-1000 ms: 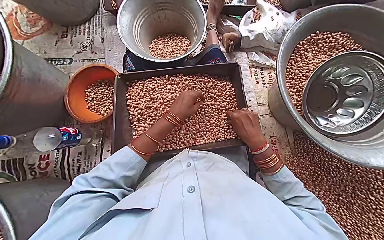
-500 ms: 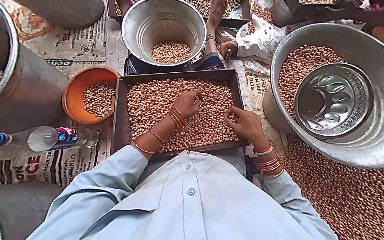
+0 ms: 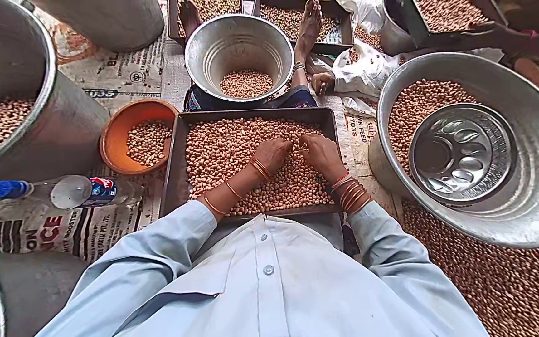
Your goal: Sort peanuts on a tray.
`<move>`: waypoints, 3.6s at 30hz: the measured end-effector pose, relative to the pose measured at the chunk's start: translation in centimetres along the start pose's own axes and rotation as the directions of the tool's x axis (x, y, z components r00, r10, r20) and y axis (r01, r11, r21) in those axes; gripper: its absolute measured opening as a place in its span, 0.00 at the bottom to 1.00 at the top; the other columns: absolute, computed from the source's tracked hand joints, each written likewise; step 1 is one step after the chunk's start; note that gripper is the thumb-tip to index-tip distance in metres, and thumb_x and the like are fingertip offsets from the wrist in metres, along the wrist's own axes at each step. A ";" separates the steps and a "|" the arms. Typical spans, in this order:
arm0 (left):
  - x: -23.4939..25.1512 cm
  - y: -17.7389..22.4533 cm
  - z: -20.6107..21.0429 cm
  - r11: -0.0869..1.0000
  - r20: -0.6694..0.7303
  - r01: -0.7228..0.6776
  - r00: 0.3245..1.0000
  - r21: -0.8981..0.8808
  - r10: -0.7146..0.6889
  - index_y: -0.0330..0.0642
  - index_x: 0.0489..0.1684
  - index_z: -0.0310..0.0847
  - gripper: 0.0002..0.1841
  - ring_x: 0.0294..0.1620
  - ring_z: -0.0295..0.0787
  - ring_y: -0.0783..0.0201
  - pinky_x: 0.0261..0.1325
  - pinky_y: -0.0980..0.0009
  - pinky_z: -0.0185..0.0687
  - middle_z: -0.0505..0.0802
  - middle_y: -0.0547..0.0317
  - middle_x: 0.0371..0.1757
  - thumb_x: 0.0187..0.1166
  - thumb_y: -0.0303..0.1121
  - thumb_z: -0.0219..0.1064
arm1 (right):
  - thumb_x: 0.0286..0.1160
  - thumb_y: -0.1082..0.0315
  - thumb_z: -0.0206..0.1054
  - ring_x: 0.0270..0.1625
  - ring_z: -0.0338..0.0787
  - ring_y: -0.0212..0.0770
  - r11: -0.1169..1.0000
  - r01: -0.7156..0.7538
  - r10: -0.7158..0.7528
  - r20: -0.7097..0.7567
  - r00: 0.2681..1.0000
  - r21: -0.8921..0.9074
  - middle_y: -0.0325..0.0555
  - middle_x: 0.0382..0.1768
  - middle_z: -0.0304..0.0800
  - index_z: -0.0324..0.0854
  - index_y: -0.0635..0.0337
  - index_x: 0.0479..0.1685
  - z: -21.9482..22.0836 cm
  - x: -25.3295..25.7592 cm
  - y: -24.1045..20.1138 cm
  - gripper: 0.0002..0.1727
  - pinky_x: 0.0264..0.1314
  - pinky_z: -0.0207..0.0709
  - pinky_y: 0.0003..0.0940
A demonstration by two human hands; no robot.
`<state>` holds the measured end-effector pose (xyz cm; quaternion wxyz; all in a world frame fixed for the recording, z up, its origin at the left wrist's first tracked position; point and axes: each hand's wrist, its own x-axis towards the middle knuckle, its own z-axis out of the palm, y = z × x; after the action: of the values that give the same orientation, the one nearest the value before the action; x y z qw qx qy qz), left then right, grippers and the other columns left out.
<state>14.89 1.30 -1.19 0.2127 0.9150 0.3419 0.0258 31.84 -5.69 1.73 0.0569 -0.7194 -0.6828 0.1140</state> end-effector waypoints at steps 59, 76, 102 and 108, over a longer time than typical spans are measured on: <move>3.5 -0.8 -1.1 0.997 -0.061 0.043 0.997 -0.057 -0.046 0.42 0.60 0.89 0.13 0.61 0.90 0.40 0.62 0.40 0.84 0.91 0.40 0.58 0.84 0.28 0.64 | 0.75 0.64 0.76 0.33 0.88 0.57 0.950 0.023 0.009 -0.101 0.995 0.311 0.56 0.30 0.89 0.91 0.58 0.40 -1.5 -3.0 1.1 0.06 0.35 0.79 0.59; 3.6 -0.4 -1.3 0.990 -0.050 0.127 0.990 -0.065 -0.130 0.43 0.66 0.87 0.15 0.66 0.89 0.41 0.67 0.39 0.82 0.92 0.42 0.64 0.87 0.30 0.60 | 0.73 0.64 0.76 0.39 0.91 0.61 0.998 0.069 -0.066 -0.195 0.979 0.008 0.58 0.37 0.90 0.89 0.59 0.38 2.0 -0.5 1.0 0.08 0.35 0.81 0.61; -10.2 -9.3 -10.8 0.905 -0.109 0.335 0.922 -0.261 -0.372 0.39 0.49 0.93 0.08 0.58 0.91 0.46 0.67 0.41 0.80 0.95 0.44 0.52 0.81 0.28 0.68 | 0.76 0.70 0.67 0.72 0.84 0.70 0.984 0.040 0.006 -0.251 0.968 0.176 0.67 0.68 0.85 0.85 0.62 0.66 -2.6 -7.0 1.7 0.20 0.68 0.75 0.70; -18.0 -16.9 -12.0 0.747 -0.327 0.649 0.682 -0.141 -0.654 0.42 0.67 0.85 0.19 0.72 0.84 0.36 0.73 0.32 0.73 0.90 0.38 0.66 0.77 0.28 0.72 | 0.81 0.70 0.66 0.60 0.91 0.69 0.875 -0.274 0.314 -0.039 0.949 0.400 0.71 0.68 0.84 0.40 0.51 0.98 0.5 -8.7 3.9 0.47 0.61 0.79 0.69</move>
<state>-11.57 5.71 4.63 0.1484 0.7114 0.6771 0.1161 35.09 -14.63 1.10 0.2155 -0.7939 -0.5253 0.2176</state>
